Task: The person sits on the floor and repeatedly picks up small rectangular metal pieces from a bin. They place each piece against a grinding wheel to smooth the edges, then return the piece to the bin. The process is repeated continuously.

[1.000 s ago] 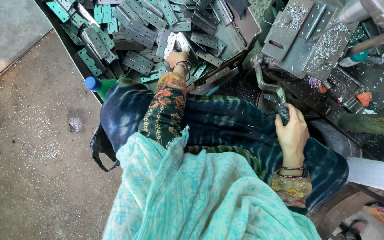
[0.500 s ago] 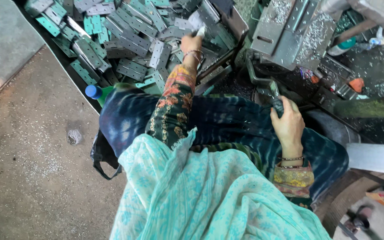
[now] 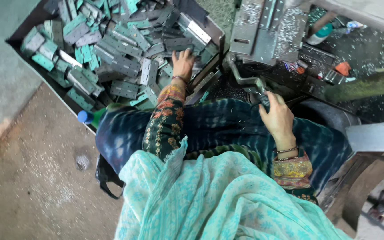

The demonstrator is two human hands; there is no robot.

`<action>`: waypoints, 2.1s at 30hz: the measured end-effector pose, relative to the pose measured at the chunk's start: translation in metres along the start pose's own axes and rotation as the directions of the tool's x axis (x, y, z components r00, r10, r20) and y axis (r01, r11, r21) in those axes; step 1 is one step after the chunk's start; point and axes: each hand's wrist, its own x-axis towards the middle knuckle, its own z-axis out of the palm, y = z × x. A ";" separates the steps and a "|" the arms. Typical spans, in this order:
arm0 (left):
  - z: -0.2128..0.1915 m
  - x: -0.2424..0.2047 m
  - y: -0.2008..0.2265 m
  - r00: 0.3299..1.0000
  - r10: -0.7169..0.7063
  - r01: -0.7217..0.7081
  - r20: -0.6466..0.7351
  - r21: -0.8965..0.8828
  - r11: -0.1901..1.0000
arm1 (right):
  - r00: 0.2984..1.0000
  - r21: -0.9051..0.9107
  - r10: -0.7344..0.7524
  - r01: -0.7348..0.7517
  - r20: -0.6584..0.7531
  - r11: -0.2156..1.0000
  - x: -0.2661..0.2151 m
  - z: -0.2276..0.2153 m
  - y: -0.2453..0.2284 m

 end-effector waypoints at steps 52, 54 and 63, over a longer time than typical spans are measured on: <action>-0.100 0.059 0.203 0.933 0.352 -0.336 0.077 -0.168 0.927 | 0.969 -0.039 0.078 -0.071 0.234 0.997 0.020 -0.003 -0.004; -0.102 0.062 0.201 0.931 0.354 -0.329 0.087 -0.219 0.919 | 0.984 -0.097 0.002 0.016 0.179 0.995 0.039 -0.002 -0.003; -0.123 0.051 0.191 0.947 0.318 -0.322 -0.049 -0.176 0.930 | 0.970 -0.209 0.000 0.052 0.243 0.976 0.092 0.011 0.009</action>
